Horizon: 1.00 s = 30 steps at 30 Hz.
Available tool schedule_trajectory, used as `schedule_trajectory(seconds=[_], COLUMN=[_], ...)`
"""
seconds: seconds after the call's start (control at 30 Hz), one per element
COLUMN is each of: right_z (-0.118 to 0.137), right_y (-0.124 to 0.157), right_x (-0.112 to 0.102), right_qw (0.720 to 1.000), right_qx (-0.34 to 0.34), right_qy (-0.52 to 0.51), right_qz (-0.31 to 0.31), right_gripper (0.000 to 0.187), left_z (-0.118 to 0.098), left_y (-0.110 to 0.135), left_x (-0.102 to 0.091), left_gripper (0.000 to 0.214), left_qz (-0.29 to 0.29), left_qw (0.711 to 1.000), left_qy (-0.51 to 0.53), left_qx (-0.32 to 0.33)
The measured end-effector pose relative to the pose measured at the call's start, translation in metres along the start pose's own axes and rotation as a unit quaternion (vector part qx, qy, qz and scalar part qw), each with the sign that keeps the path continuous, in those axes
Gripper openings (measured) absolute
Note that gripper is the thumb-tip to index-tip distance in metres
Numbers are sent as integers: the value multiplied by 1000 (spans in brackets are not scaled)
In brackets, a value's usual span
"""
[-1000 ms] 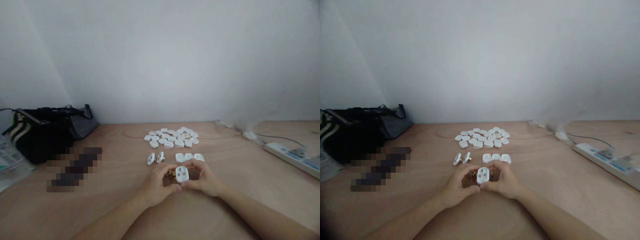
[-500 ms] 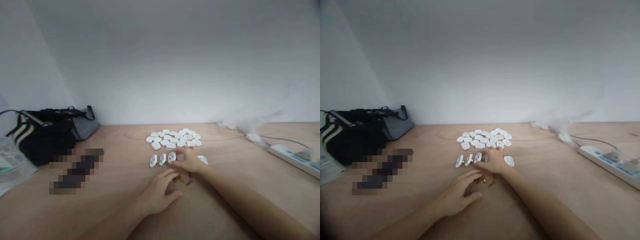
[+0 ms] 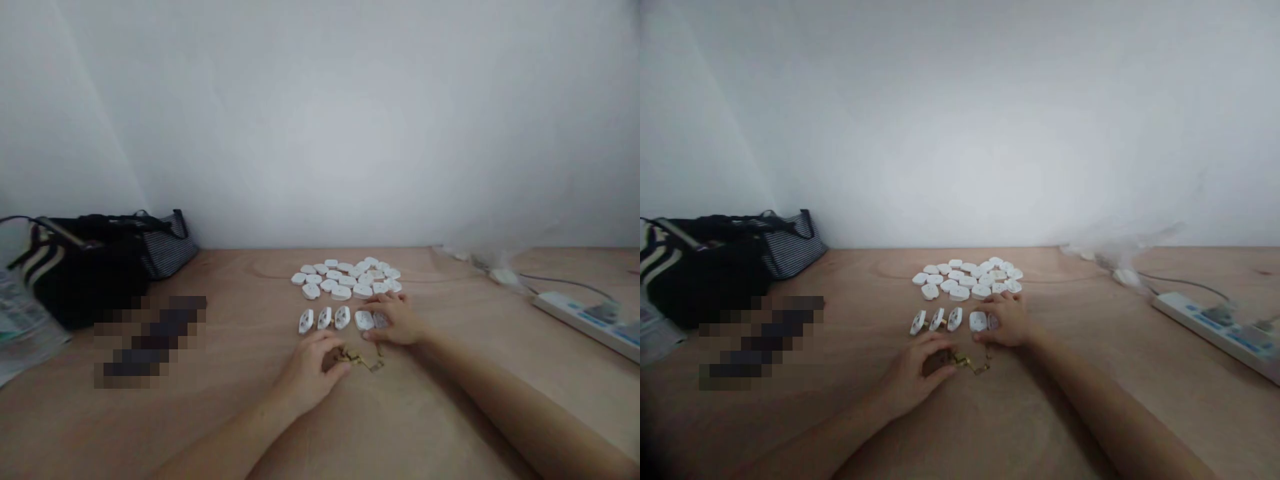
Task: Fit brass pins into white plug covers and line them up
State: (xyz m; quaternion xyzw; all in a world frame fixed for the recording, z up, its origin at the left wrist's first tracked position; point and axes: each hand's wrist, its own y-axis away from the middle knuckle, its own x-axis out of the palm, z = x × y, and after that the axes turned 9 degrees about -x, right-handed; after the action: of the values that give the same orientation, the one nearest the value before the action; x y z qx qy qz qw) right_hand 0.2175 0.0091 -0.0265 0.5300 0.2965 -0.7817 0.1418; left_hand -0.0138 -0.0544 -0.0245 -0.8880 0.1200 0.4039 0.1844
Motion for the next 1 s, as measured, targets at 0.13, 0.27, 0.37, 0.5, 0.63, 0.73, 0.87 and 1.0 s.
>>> schedule_trajectory(seconds=[0.13, 0.27, 0.37, 0.5, 0.63, 0.73, 0.87, 1.0], right_z=[3, 14, 27, 45, 53, 52, 49, 50], right_y=[1, 10, 26, 46, 52, 51, 51, 51], right_x=[2, -2, -3, 0, 3, 4, 6, 6], right_qw=[1000, 997, 994, 992, 992, 992, 991, 991], right_qx=[5, 32, 50, 27, 9, 1, 4, 3], right_qy=[3, -1, -13, -45, -63, -62, -62, -66], right_qz=[-14, -69, -99, -112, -109, -111, -114, -113], right_gripper=[50, 47, 42, 44, 41, 40, 40, 41], left_z=[2, 4, 3, 2, 4, 5, 4, 1], left_y=[-3, -4, -5, -8, -11, -12, -11, -9], left_x=[0, 1, 2, 4, 7, 9, 10, 8], left_gripper=[19, 13, 13, 12, 12, 15, 18, 17], left_qz=[-8, -13, -22, -30, -27, -21, -21, -46], left_qw=[1000, 1000, 1000, 999, 999, 997, 996, 997], left_qy=[1, -10, -19, -25, -34, -50, -65, -35], left_qx=[-6, -5, -11, -6, 25, 50, 58, 42])
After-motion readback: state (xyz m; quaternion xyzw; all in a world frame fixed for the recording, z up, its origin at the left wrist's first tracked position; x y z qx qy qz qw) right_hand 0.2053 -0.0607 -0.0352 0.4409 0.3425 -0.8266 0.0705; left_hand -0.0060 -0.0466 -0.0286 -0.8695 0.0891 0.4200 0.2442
